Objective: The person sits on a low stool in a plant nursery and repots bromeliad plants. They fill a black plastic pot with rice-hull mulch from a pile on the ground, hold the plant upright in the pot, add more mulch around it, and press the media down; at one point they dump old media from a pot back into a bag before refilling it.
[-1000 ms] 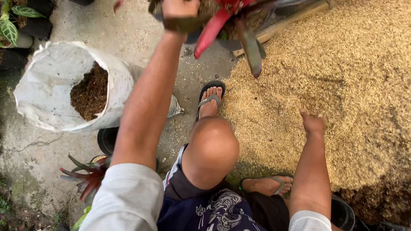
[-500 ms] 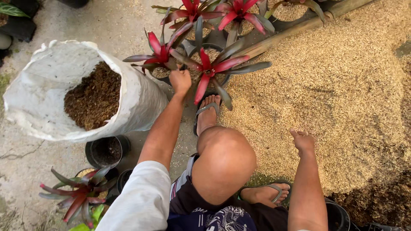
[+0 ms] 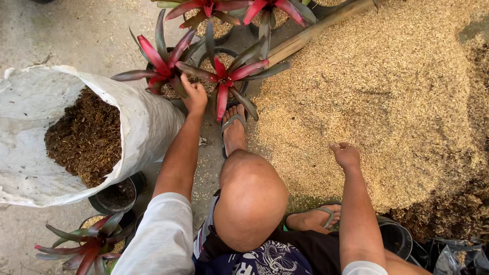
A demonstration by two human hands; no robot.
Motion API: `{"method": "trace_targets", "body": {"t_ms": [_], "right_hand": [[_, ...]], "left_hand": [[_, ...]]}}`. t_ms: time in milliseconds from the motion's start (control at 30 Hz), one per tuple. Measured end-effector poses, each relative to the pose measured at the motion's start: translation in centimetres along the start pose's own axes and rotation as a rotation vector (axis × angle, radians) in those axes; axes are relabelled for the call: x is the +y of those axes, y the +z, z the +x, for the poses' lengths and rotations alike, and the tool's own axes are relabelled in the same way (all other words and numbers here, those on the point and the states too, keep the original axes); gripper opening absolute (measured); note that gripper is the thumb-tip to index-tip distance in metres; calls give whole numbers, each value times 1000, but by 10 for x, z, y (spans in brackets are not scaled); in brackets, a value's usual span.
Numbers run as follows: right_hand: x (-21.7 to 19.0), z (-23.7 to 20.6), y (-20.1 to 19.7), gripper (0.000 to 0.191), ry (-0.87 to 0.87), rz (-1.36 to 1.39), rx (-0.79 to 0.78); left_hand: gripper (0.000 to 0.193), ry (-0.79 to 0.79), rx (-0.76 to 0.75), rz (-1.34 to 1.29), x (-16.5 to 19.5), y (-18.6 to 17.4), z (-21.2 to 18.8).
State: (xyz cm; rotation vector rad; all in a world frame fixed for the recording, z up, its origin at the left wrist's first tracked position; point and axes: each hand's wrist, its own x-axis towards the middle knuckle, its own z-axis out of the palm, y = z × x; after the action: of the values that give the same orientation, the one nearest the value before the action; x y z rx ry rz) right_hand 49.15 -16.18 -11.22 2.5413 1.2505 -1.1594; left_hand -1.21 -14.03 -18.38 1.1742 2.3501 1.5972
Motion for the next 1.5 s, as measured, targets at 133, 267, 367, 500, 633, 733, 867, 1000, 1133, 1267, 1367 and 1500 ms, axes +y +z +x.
{"method": "trace_targets", "body": {"t_ms": [133,267,367,500,633,733,867,1000,1133,1267,1367,1500], "right_hand": [[1,-2,6,52,-56,-144,132],[18,10,14,59,-208,-87,124],[27,16,20,84,-517,-170,324],[38,10,26,30,-469,-430,339],[28,-14,40,44,-412,44,208],[8,-28,54,47,-262,538,-153],[-9,-46,51,101,-974,406,40],[-19,-69,19,89,-880,329,-142],[-28,-98,-19,79,-830,974,1],[-20,-112,-56,73,-848,1060,154],[-11,-117,-65,77,-1069,1204,134],[5,-125,-62,83,-1101,1258,173]], "left_hand": [[55,-197,-187,-67,15,0,-3],[37,23,-213,9,24,-2,5],[32,6,-304,-74,30,5,3],[31,-151,-522,-102,44,23,-15],[33,-187,-790,-283,69,44,-40],[34,-320,-1015,-304,98,57,-51],[34,-382,-1302,-418,155,67,-42],[35,-298,-1522,-332,225,65,-13],[41,-359,-1516,-467,290,56,0],[54,-315,-1501,-718,336,50,-18],[84,33,-1648,-626,351,36,-39],[121,407,-1588,-337,361,21,-89]]}}
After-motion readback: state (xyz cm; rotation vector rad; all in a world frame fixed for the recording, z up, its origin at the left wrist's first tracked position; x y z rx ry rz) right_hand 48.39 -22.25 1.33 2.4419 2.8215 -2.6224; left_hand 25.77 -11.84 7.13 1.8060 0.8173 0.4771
